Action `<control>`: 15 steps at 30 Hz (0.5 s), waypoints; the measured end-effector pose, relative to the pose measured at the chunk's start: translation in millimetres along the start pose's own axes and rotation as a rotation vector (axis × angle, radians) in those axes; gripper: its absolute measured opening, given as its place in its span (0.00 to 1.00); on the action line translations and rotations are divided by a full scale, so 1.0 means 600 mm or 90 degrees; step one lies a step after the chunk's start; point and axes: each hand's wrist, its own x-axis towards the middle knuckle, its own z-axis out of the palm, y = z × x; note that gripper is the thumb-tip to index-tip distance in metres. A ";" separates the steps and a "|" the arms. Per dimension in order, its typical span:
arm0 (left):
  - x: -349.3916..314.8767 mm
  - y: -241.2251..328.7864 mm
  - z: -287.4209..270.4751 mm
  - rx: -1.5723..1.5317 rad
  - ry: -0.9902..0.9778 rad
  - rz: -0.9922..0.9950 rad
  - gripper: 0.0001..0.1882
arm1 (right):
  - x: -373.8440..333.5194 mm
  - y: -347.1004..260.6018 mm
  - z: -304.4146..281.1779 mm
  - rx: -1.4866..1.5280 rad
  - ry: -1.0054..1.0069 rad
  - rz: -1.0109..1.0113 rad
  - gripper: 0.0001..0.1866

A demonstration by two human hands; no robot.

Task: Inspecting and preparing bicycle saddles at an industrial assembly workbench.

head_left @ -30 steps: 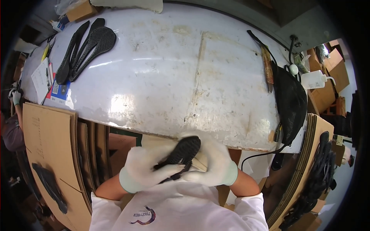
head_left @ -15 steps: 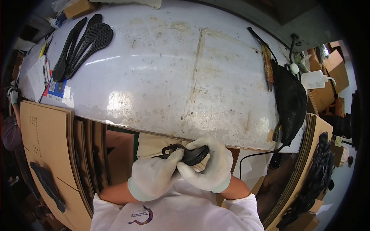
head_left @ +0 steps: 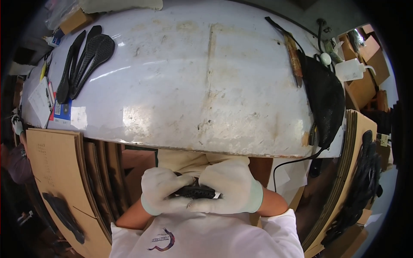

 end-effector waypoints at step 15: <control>0.003 -0.053 0.006 -0.175 0.021 0.249 0.27 | -0.001 -0.023 0.036 -0.050 0.025 -0.084 0.26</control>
